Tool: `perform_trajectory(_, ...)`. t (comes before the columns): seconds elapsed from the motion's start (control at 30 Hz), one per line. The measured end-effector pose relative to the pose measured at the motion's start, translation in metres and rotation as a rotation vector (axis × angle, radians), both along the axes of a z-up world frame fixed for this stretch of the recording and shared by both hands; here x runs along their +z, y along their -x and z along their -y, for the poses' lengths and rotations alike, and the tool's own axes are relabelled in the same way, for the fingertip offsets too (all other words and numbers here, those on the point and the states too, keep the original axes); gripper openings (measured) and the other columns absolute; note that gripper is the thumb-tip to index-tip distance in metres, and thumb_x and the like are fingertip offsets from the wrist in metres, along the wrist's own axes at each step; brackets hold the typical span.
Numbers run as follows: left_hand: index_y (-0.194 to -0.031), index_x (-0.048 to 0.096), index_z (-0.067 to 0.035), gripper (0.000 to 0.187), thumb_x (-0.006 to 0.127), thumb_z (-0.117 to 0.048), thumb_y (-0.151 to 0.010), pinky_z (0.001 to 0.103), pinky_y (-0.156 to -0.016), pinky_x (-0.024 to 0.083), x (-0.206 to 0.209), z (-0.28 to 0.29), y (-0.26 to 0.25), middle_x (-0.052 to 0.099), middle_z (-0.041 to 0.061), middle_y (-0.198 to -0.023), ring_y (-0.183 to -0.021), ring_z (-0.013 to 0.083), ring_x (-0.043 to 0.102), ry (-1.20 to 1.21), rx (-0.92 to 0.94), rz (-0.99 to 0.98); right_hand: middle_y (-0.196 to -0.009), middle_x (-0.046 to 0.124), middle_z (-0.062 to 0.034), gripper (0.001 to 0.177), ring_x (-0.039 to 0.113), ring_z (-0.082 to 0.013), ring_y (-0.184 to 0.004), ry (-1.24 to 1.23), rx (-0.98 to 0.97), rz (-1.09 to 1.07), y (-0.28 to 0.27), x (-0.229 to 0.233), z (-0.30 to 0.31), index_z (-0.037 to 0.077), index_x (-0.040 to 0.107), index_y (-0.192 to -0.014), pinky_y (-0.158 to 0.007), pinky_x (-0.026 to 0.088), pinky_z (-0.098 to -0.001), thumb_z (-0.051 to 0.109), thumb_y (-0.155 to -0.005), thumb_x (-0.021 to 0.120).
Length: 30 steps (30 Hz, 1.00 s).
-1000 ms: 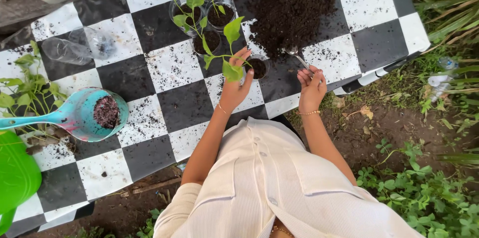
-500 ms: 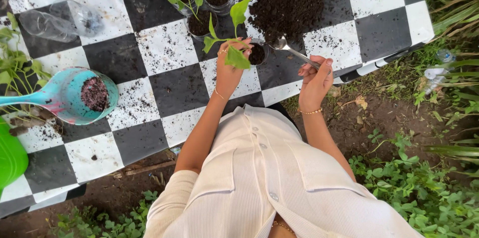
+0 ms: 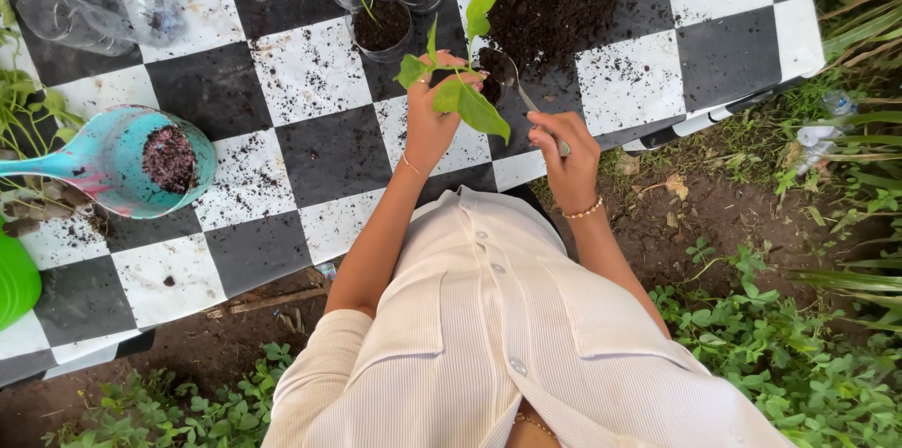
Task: The recorder is transplanting small seedlings into plastic cups using a spoon to add soil.
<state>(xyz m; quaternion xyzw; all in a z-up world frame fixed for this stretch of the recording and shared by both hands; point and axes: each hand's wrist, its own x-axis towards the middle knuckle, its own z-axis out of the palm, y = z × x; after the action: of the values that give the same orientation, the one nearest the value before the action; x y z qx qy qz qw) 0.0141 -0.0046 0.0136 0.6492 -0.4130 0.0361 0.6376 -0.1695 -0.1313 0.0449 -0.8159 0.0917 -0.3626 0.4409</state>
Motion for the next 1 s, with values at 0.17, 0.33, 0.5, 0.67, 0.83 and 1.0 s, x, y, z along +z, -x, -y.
perform_trajectory(0.17, -0.107, 0.076, -0.014, 0.014, 0.079, -0.013, -0.093, 0.052, -0.114, 0.033, -0.004, -0.004, 0.0, 0.066, 0.009, -0.111, -0.12, 0.0327, 0.058, -0.002, 0.021, -0.015, -0.089, 0.068, -0.0124, 0.017, 0.07, -0.0251, -0.077, 0.075, 0.06, -0.03, 0.002, 0.023, 0.001, -0.005, 0.074, -0.115, -0.064, 0.06, -0.036, -0.002, -0.1, 0.066)
perform_trajectory(0.33, -0.109, 0.076, -0.014, 0.015, 0.078, -0.014, -0.094, 0.054, -0.114, 0.03, -0.008, -0.003, -0.001, 0.064, 0.013, -0.112, -0.12, 0.0358, 0.057, -0.003, 0.018, -0.026, -0.091, 0.071, -0.0127, 0.022, 0.072, -0.0269, -0.078, 0.154, 0.112, -0.063, -0.001, 0.031, 0.001, -0.003, 0.076, -0.117, -0.064, 0.06, -0.0365, -0.006, -0.095, 0.07)
perform_trajectory(0.5, -0.11, 0.075, -0.017, 0.014, 0.076, -0.014, -0.096, 0.052, -0.112, 0.033, 0.003, -0.007, 0.002, 0.065, 0.008, -0.107, -0.123, 0.0322, 0.056, -0.043, 0.016, -0.046, -0.093, 0.071, -0.0142, 0.019, 0.072, -0.026, -0.079, 0.125, 0.077, -0.016, -0.001, 0.032, -0.003, -0.006, 0.074, -0.116, -0.065, 0.06, -0.0353, -0.006, -0.099, 0.066)
perform_trajectory(0.67, -0.104, 0.077, -0.015, 0.013, 0.08, -0.011, -0.092, 0.051, -0.11, 0.036, -0.031, 0.003, -0.008, 0.066, 0.004, -0.103, -0.116, 0.0273, 0.058, -0.046, 0.034, -0.012, -0.09, 0.068, -0.0178, 0.017, 0.069, -0.0267, -0.077, 0.106, 0.035, 0.007, 0.004, 0.013, 0.002, -0.009, 0.072, -0.115, -0.065, 0.06, -0.0353, -0.005, -0.103, 0.06)
perform_trajectory(0.83, -0.101, 0.07, -0.004, 0.026, 0.084, -0.01, -0.08, 0.039, -0.101, 0.039, -0.011, 0.01, -0.012, 0.065, 0.008, -0.122, -0.115, 0.0233, 0.054, -0.277, 0.079, -0.155, -0.091, 0.067, -0.0116, 0.016, 0.063, -0.016, -0.072, 0.029, -0.144, -0.035, 0.015, 0.005, 0.004, -0.001, 0.069, -0.114, -0.062, 0.052, -0.0247, 0.003, -0.108, 0.055)
perform_trajectory(1.0, -0.092, 0.081, -0.011, 0.008, 0.08, -0.016, -0.086, 0.036, -0.092, 0.05, 0.019, 0.014, -0.019, 0.075, -0.001, -0.097, -0.11, 0.0222, 0.056, -0.281, -0.013, -0.018, -0.1, 0.067, -0.0143, 0.02, 0.065, -0.0196, -0.08, -0.009, 0.005, -0.086, 0.016, 0.007, 0.005, -0.002, 0.066, -0.119, -0.071, 0.055, -0.0277, -0.002, -0.106, 0.051)
